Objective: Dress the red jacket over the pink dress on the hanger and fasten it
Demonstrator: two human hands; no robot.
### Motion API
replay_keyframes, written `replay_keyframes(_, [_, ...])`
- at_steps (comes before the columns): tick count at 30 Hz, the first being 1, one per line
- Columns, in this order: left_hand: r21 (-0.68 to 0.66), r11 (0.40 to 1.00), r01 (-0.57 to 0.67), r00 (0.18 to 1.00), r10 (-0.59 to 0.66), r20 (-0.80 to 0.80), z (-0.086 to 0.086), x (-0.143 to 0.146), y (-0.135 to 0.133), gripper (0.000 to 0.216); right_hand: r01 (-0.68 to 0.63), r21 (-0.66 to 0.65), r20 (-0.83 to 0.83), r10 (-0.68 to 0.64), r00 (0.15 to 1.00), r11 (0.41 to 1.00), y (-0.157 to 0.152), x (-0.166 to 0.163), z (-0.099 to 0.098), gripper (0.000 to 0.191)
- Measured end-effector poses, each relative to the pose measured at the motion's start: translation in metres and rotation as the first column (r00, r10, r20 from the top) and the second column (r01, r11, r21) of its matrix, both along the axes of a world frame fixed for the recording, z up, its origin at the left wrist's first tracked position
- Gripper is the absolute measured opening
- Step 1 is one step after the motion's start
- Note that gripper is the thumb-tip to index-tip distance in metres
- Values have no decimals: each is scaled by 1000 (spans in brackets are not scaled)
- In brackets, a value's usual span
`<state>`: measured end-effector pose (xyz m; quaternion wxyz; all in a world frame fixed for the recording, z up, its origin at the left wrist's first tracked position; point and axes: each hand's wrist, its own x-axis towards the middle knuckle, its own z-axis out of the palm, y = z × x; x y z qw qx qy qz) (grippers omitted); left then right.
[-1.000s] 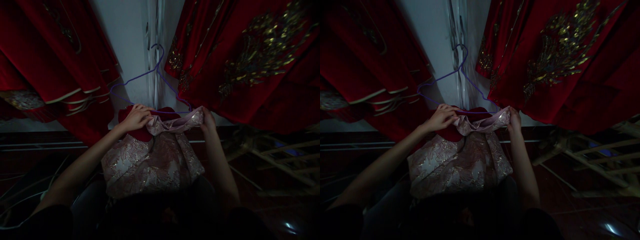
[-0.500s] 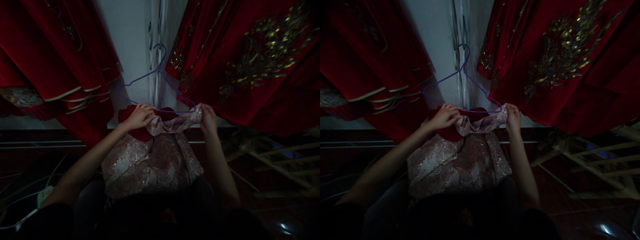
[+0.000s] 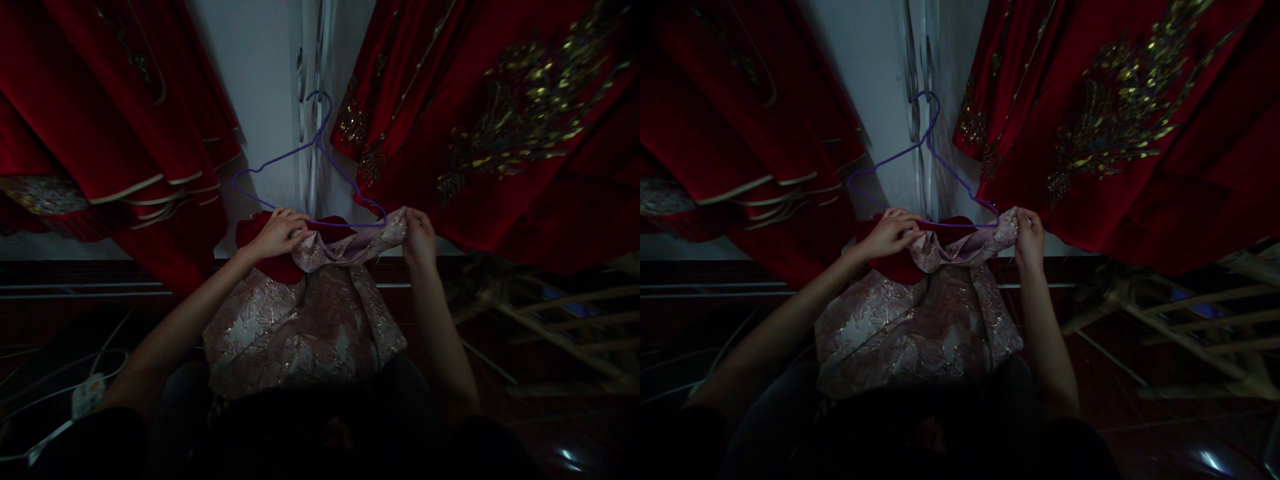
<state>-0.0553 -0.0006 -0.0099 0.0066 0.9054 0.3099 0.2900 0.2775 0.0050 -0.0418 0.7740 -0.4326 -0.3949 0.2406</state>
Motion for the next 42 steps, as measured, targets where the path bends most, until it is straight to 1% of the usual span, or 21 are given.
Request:
replay_keyframes(3, [-17, 1000, 23, 1000, -23, -9, 1, -1, 2, 33, -26, 1, 63, 26, 998, 1000, 0, -6, 2, 35])
replay_keyframes(6, [-48, 997, 55, 998, -55, -2, 2, -1, 5, 32, 37, 10, 228, -38, 973, 999, 2, -13, 13, 31])
replay_keyframes(8, [-72, 995, 76, 997, -75, 16, 3, 1, 7, 32, 104, 31, 378, -108, 919, 994, 5, -20, 26, 29])
replay_keyframes(9, [-84, 993, 85, 996, -83, 24, 4, 3, 7, 32, 126, 42, 461, -131, 878, 991, 7, -25, 34, 28])
replay_keyframes(10, [-97, 991, 91, 996, -88, 30, 4, 6, 9, 32, 138, 54, 541, -145, 828, 989, 10, -30, 43, 27])
replay_keyframes(12, [-130, 987, 96, 995, -92, 39, 4, 13, 11, 32, 127, 43, 650, -124, 750, 991, 18, -40, 57, 26])
replay_keyframes(14, [-169, 981, 97, 995, -88, 55, 2, 22, 12, 32, 128, 47, 689, -125, 714, 991, 26, -49, 66, 27])
replay_keyframes(16, [-194, 976, 101, 993, -86, 86, 0, 32, 13, 31, 141, 70, 697, -149, 701, 988, 33, -54, 69, 28])
replay_keyframes(20, [-188, 977, 103, 985, -74, 156, -2, 43, 16, 31, 90, 113, 696, -143, 704, 990, 35, -57, 63, 29])
replay_keyframes(22, [-182, 976, 122, 961, -70, 269, 0, 39, 25, 32, 78, 129, 679, -146, 719, 989, 31, -60, 60, 29])
replay_keyframes(24, [-174, 978, 114, 889, -22, 457, 2, 25, 42, 34, 88, 135, 661, -156, 734, 987, 28, -62, 59, 31])
replay_keyframes(25, [-173, 982, 76, 832, 33, 554, 3, 14, 52, 33, 94, 135, 654, -160, 739, 986, 27, -63, 60, 31])
replay_keyframes(27, [-199, 979, -37, 686, 170, 708, 0, -14, 74, 32, 101, 136, 649, -166, 743, 986, 27, -61, 63, 32])
replay_keyframes(28, [-220, 971, -92, 612, 229, 757, -3, -30, 84, 31, 103, 138, 648, -169, 742, 985, 27, -59, 65, 32])
replay_keyframes(30, [-291, 940, -178, 431, 341, 835, -14, -61, 99, 30, 100, 143, 649, -169, 741, 985, 28, -55, 69, 33])
replay_keyframes(31, [-346, 919, -192, 334, 392, 857, -22, -75, 105, 31, 94, 143, 650, -165, 742, 985, 29, -53, 70, 34])
replay_keyframes(33, [-450, 878, -166, 188, 476, 859, -38, -95, 111, 36, 85, 142, 651, -158, 743, 986, 30, -51, 71, 34])
replay_keyframes(35, [-498, 856, -135, 113, 513, 851, -52, -105, 114, 37, 82, 140, 653, -154, 741, 987, 32, -50, 70, 33])
replay_keyframes(37, [-511, 853, -105, 78, 519, 851, -60, -107, 116, 36, 81, 137, 655, -151, 740, 987, 33, -51, 69, 31])
replay_keyframes(39, [-509, 858, -74, 61, 513, 856, -62, -105, 119, 37, 77, 131, 654, -145, 743, 988, 33, -51, 69, 28])
replay_keyframes(42, [-487, 873, -29, 68, 488, 870, -58, -101, 121, 39, 67, 120, 653, -129, 746, 991, 33, -49, 70, 25])
